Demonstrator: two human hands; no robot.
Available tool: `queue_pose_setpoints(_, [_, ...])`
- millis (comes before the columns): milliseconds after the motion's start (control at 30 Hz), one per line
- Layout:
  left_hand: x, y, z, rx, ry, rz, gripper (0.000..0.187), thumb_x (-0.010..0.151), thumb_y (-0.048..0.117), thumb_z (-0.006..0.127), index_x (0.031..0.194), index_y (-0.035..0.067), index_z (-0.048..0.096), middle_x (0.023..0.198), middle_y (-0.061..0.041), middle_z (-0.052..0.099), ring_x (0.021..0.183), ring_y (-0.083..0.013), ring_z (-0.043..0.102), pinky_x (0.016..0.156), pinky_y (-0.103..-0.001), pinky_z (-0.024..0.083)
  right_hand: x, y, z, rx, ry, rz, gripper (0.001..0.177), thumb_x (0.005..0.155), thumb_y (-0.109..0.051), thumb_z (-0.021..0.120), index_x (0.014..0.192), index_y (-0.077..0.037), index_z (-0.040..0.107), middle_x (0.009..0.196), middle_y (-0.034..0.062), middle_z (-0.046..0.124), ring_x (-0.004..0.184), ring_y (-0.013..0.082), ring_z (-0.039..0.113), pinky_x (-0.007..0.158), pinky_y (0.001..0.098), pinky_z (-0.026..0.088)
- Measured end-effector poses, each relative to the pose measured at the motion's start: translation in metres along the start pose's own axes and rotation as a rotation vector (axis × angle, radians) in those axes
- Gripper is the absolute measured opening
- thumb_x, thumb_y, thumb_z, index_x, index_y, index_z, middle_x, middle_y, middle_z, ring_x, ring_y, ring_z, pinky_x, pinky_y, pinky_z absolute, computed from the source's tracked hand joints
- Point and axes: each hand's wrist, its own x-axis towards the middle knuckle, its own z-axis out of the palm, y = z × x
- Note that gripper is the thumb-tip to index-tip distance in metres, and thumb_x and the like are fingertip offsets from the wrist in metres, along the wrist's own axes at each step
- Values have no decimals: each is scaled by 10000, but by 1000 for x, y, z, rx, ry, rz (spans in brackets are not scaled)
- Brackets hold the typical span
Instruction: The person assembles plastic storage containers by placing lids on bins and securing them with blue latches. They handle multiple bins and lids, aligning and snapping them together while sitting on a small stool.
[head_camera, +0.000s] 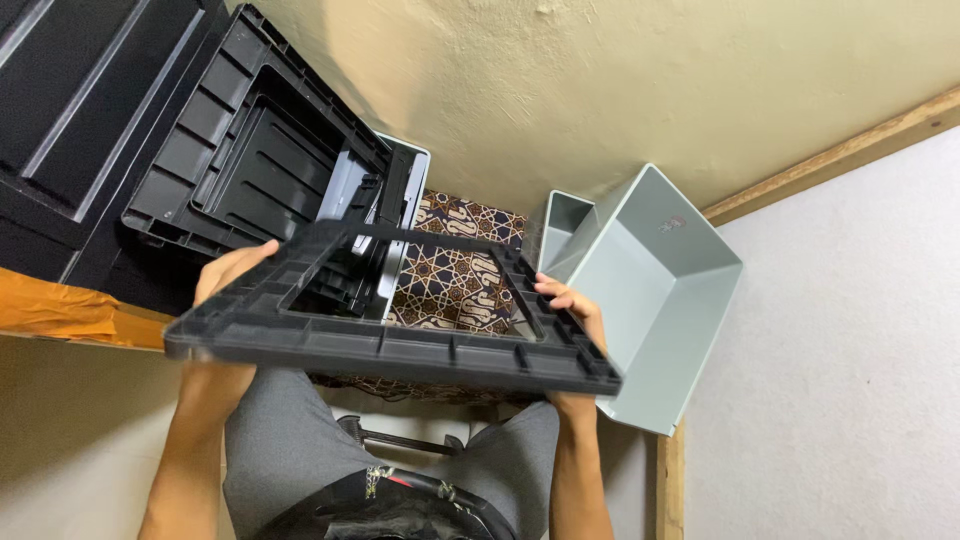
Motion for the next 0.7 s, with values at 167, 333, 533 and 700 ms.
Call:
queue_pose_setpoints(167, [-6,7,0,-747,-178,-261,843,956,341,637,1643,13,276,1562,-234,491,1165,-350,673,972,-443,587,-14,9,1,-127,-32,-39,318,883,-92,783,1134,-60,591,1322,153,664,1402,332,576,1210,456,464])
queue_pose_setpoints(333, [-14,20,1,-909,-37,-599,797,988,437,447,1609,-35,288,1486,-255,525,1050,-446,693,925,-520,594,-34,24,-2,-131,-111,4,237,897,-56,776,1064,-33,609,1351,164,637,1442,351,525,1196,451,440])
queue_pose_setpoints(533, [-18,12,0,-855,13,-642,821,881,163,471,1645,-72,281,1460,-334,520,1122,-460,663,914,-488,577,-56,35,4,-416,-192,98,243,839,174,532,968,-15,614,1395,144,656,1490,346,508,1102,376,475])
queue_pose_setpoints(700, [-25,13,1,-816,44,-626,831,863,89,430,1664,-49,253,1460,-312,525,1112,-456,663,831,-445,618,-75,24,12,-493,-332,96,331,820,157,574,1086,-22,661,1405,147,624,1455,352,494,1169,417,437])
